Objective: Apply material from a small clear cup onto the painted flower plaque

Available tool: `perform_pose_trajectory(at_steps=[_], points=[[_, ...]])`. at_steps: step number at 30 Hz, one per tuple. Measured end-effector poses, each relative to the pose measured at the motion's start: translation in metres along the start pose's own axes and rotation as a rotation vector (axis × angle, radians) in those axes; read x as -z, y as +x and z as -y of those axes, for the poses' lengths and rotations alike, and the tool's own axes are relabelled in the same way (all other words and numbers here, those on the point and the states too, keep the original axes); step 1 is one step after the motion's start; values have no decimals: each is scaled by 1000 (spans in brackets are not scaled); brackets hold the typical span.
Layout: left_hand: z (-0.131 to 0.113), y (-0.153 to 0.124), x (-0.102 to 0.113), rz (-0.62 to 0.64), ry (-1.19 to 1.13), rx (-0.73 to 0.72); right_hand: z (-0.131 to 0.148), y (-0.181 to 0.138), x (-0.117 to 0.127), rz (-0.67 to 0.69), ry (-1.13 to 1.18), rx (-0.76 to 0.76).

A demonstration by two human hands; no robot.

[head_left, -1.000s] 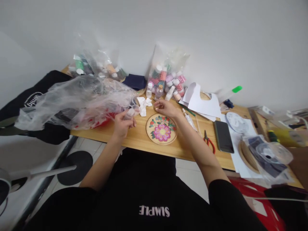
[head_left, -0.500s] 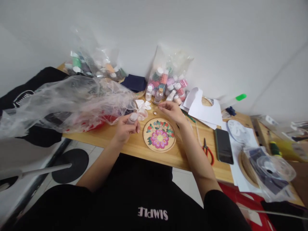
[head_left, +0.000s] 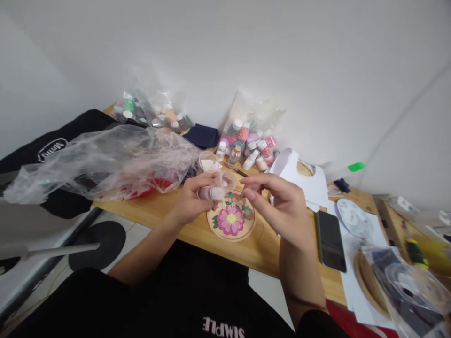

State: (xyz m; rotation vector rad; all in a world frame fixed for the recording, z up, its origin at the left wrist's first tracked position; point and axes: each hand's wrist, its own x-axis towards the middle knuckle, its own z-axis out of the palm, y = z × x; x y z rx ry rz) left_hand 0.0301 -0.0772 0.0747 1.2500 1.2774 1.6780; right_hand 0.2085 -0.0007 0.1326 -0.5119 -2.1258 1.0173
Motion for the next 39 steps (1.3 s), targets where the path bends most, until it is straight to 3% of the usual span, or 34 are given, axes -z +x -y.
perform_pose_trajectory(at_steps=[8,16,29,39], points=[[-3,-3,-19,-111,238,-113,14,-12,-8,64,-382,211],[0,-7,-19,-85,291,-124,14,-9,-1,101,-620,401],[5,-16,-14,-137,297,-132,10,-5,-14,100,-831,546],[4,-19,-11,-213,342,-118,8,0,-29,8,-950,532]])
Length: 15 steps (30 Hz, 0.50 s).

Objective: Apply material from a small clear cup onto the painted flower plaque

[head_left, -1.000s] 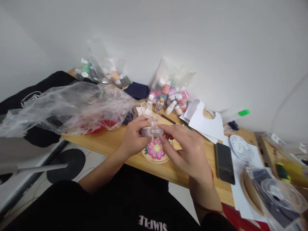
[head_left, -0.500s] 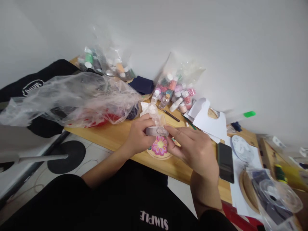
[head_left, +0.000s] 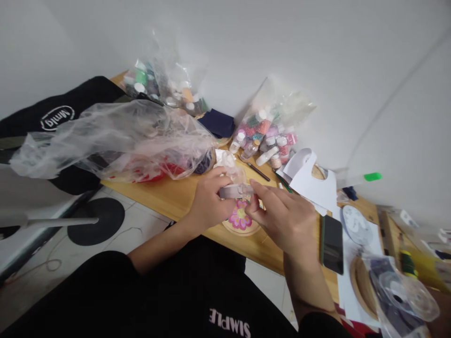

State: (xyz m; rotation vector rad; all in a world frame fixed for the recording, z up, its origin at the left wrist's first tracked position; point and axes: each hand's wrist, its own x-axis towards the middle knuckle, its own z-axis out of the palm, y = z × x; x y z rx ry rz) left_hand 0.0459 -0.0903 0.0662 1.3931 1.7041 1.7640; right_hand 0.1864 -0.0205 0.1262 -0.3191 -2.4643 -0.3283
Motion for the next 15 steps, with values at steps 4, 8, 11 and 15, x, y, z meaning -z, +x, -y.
perform_pose_trajectory(at_steps=[4,8,11,15], points=[[1,-1,3,5,26,28,3,1,-4,-30,-22,5],[3,-1,5,-2,-5,26,4,2,-6,-26,-51,22],[4,-2,5,-8,37,2,5,3,-8,-47,-81,7],[3,-3,5,-26,150,-43,7,2,-10,-83,-94,-22]])
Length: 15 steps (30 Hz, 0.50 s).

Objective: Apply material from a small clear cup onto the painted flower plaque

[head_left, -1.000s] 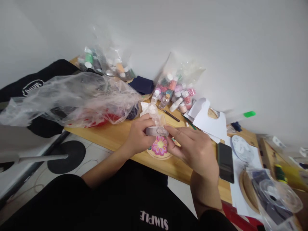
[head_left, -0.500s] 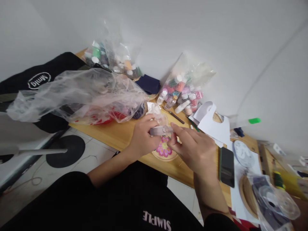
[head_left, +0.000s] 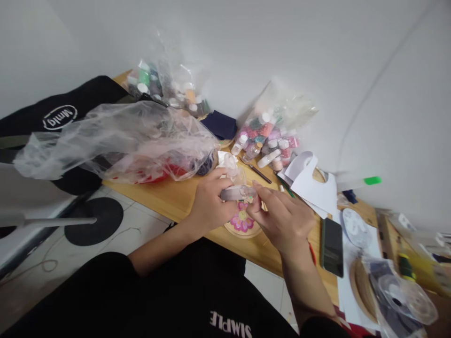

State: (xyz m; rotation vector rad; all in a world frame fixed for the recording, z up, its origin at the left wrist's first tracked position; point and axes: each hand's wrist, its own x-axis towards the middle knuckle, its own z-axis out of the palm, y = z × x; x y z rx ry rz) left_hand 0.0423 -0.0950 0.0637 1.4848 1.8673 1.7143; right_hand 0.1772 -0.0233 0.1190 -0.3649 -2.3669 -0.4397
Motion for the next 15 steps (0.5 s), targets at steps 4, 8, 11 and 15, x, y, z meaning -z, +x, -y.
perform_pose_trajectory(at_steps=[4,8,11,15], points=[[-1,0,-1,6,8,-9,1,-1,0,-37,65,-33],[-2,2,0,-15,-25,-33,0,-3,2,-42,264,-129],[-4,4,2,-47,-47,-82,-4,-4,5,-24,489,-203],[-5,4,4,-38,-17,-102,-13,-2,9,43,523,-134]])
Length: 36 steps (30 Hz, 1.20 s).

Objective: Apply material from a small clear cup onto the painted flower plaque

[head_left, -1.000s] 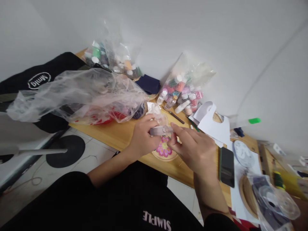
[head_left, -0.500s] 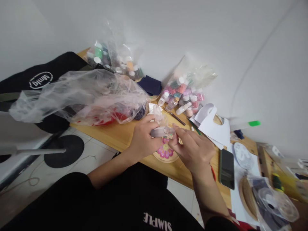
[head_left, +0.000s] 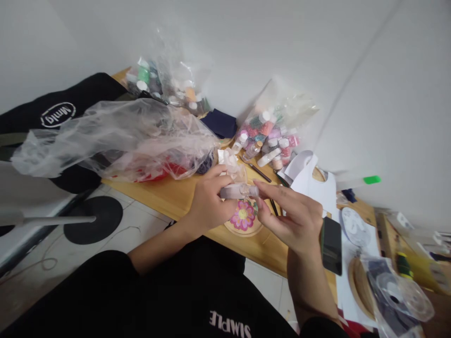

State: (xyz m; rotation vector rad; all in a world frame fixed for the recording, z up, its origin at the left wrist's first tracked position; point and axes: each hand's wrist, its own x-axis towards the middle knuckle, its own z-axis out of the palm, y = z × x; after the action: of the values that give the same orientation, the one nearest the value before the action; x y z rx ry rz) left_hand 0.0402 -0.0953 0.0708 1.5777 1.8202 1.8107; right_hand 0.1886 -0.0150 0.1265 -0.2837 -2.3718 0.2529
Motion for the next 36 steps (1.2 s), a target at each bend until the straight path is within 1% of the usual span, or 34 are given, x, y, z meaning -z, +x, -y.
perform_pose_trajectory(at_steps=[5,10,15,27,32,36], points=[[2,-2,1,23,52,5,-7,4,10,93,-213,147],[2,-3,1,25,84,-20,-8,6,13,144,-326,204],[2,-6,-2,35,74,30,-7,6,10,102,-405,236],[2,-9,-4,88,-1,117,-2,2,2,-1,-485,240],[1,-7,-5,62,-29,90,1,4,1,-49,-430,237],[-1,-6,-5,56,-38,67,4,5,1,-56,-400,186]])
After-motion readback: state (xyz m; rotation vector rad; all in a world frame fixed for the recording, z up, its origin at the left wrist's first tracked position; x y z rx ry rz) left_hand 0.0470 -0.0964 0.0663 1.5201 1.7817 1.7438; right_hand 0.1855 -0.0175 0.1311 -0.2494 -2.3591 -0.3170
